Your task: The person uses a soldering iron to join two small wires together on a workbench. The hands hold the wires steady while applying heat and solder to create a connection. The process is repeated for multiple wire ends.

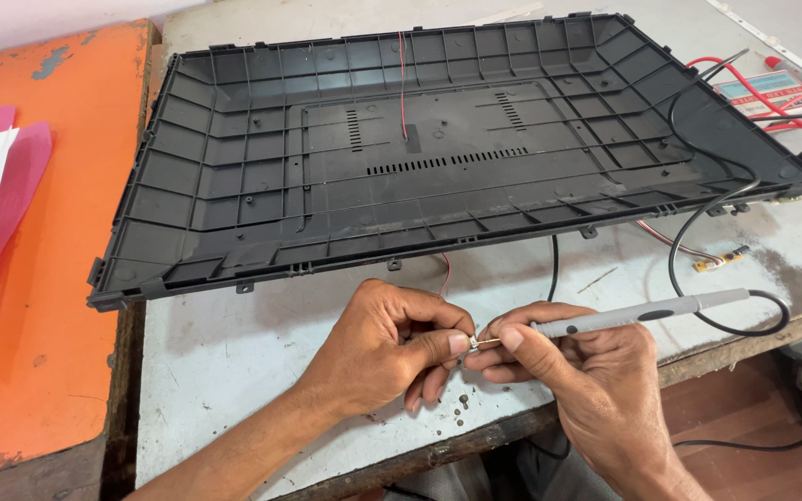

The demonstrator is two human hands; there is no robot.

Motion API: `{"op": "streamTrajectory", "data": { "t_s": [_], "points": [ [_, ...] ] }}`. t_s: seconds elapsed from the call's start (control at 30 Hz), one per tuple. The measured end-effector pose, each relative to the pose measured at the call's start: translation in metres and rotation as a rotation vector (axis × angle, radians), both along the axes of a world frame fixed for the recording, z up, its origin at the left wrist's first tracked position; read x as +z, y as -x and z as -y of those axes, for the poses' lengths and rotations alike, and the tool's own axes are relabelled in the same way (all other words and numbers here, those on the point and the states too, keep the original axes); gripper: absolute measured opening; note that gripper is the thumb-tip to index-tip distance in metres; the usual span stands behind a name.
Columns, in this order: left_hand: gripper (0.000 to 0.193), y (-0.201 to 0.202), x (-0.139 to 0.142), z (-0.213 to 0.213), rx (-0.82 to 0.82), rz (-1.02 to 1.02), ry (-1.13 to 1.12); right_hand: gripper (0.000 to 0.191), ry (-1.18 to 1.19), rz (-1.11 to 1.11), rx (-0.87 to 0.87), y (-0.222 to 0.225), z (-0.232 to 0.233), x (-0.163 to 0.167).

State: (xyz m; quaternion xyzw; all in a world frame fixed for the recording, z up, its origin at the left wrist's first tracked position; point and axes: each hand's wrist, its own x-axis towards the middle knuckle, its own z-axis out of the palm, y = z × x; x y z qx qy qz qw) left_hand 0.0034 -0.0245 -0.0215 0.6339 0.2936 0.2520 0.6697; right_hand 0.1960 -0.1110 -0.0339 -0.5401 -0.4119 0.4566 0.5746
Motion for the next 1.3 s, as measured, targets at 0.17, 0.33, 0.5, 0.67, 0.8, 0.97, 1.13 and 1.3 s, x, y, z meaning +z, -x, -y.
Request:
{"op": "streamTrajectory", "data": {
  "t_s": [0.17, 0.33, 0.5, 0.67, 0.8, 0.97, 1.13, 1.3],
  "points": [
    [0.014, -0.001, -0.002, 0.0, 0.016, 0.031, 0.037, 0.02, -0.032, 0.045, -0.014, 0.003, 0.002, 0.003],
    [0.015, -0.001, -0.002, 0.0, 0.014, 0.053, 0.054, 0.019, -0.055, 0.056, -0.022, 0.006, 0.002, 0.005],
    [0.015, -0.001, -0.002, 0.001, 0.023, 0.052, 0.048, 0.018, -0.049, 0.086, -0.062, 0.007, 0.003, 0.003],
    [0.016, -0.001, 0.0, 0.002, 0.023, 0.05, 0.018, 0.016, -0.083, 0.074, -0.079, 0.008, 0.004, 0.002],
    [0.016, -0.001, 0.001, 0.002, 0.021, 0.055, 0.015, 0.015, -0.085, 0.073, -0.083, 0.009, 0.004, 0.002],
    [0.017, -0.001, 0.0, 0.002, 0.024, 0.066, 0.02, 0.014, -0.083, 0.071, -0.106, 0.01, 0.005, 0.001],
    [0.017, -0.001, 0.0, 0.003, 0.031, 0.09, 0.043, 0.015, -0.153, 0.04, -0.081, 0.011, 0.005, -0.001],
    [0.017, -0.002, 0.0, 0.005, 0.052, 0.101, 0.044, 0.018, -0.192, 0.128, -0.049, 0.008, 0.005, -0.002]
  ]
}}
